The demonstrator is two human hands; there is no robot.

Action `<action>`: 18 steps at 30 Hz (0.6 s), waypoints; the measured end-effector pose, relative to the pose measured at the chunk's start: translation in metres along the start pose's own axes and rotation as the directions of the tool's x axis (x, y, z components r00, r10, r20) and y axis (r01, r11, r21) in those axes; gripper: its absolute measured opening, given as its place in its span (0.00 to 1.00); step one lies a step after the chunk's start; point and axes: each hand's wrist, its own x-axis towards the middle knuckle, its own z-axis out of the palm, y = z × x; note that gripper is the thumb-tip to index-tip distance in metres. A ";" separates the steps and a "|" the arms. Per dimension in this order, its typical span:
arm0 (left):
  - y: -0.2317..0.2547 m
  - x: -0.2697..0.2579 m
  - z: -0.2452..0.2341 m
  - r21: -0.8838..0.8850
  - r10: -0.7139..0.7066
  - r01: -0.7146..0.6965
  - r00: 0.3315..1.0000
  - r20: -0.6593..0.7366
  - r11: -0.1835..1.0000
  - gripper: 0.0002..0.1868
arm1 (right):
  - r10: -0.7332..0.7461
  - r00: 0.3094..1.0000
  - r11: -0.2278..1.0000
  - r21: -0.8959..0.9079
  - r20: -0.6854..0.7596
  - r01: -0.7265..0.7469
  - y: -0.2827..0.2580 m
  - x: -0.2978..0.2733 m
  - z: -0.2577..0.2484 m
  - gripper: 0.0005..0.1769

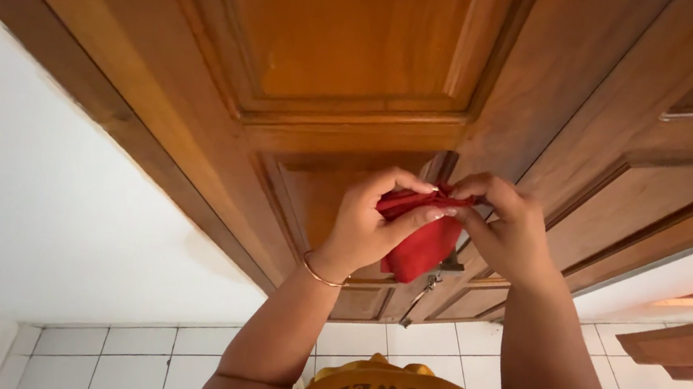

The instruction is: Clean a wooden door surface by spraying cleaning liquid and wiping it down with a cloth.

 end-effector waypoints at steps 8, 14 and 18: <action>0.013 0.003 -0.014 0.003 0.129 -0.132 0.976 0.177 0.991 0.27 | 0.199 0.978 0.701 0.688 0.066 -0.189 0.037 -0.023 0.009 0.13; 0.037 0.022 0.011 0.217 0.520 -0.501 0.853 -0.036 0.838 0.09 | 0.170 0.859 0.861 0.497 -0.484 0.110 0.026 -0.022 0.002 0.15; 0.025 0.077 0.019 0.504 0.843 -0.795 0.493 0.214 0.337 0.03 | 0.110 0.687 0.805 0.470 -0.718 0.362 0.025 -0.013 -0.005 0.14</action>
